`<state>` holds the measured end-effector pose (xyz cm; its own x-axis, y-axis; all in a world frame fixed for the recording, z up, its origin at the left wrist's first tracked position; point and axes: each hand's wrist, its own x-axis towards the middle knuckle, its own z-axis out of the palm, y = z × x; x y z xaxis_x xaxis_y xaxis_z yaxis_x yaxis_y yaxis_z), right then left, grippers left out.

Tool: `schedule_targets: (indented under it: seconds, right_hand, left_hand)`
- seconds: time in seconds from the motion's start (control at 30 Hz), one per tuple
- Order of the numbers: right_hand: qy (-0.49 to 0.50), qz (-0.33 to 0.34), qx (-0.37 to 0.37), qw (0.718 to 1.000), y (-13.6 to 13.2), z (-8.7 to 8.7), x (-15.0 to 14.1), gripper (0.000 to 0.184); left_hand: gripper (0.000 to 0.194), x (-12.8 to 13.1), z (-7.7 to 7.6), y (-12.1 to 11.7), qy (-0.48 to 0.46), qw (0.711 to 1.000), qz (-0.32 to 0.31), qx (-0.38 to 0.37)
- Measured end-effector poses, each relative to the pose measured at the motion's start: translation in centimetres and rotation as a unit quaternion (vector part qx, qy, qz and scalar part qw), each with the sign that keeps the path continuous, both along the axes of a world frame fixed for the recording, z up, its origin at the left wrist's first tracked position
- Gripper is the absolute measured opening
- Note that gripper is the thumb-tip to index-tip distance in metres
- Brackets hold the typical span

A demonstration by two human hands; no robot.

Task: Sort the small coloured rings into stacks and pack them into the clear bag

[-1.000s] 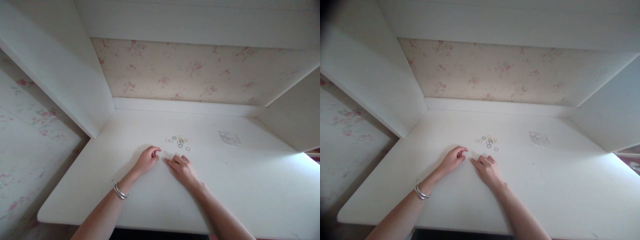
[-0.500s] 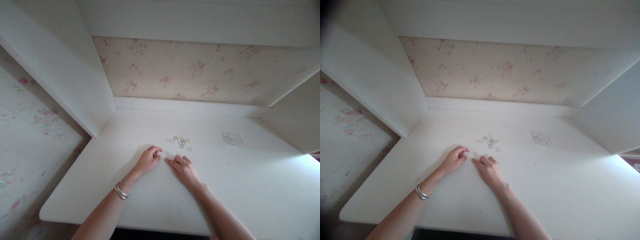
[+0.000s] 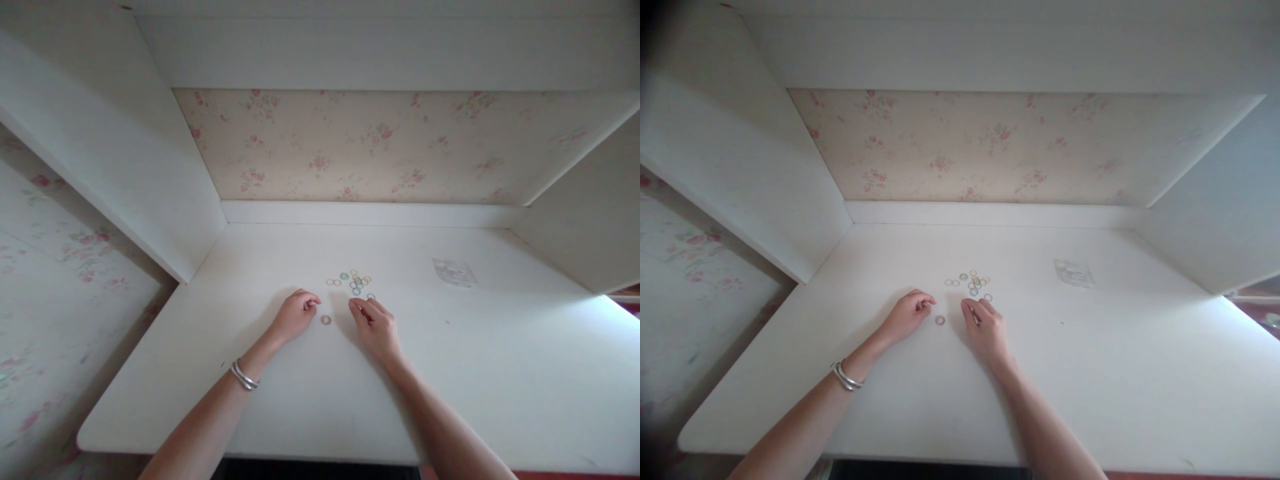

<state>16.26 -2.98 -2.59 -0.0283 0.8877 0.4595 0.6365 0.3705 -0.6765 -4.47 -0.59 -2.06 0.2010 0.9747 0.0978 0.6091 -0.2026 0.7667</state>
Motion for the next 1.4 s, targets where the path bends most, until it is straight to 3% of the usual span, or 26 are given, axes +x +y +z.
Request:
schedule_targets:
  seconds: [0.27,0.47,0.6,0.8,0.9,1.4]
  right_hand:
    - [0.051,-0.037,-0.034,0.997,1.1,0.1,1.2,0.032]
    - [0.043,-0.026,-0.024,0.998,1.1,-0.2,1.2,0.033]
    - [0.038,-0.019,-0.022,0.999,1.1,-0.1,1.2,0.033]
    - [0.033,-0.010,-0.033,0.999,1.2,-0.2,1.2,0.034]
    - [0.030,-0.009,-0.038,0.999,1.4,-0.3,1.1,0.034]
    - [0.018,-0.014,-0.046,0.999,1.5,-0.3,1.0,0.034]
  left_hand:
    - [0.022,3.2,0.8,3.6,0.183,0.982,0.002,0.056]
    - [0.024,3.6,1.2,4.4,0.254,0.967,-0.012,0.033]
    - [0.021,2.8,1.1,3.0,0.225,0.974,-0.026,0.022]
    - [0.023,1.2,0.4,-1.7,0.057,0.994,-0.034,0.085]
    - [0.022,0.8,0.2,-3.5,0.022,0.994,-0.043,0.097]
    - [0.026,1.2,0.1,-4.0,0.148,0.981,-0.081,0.100]
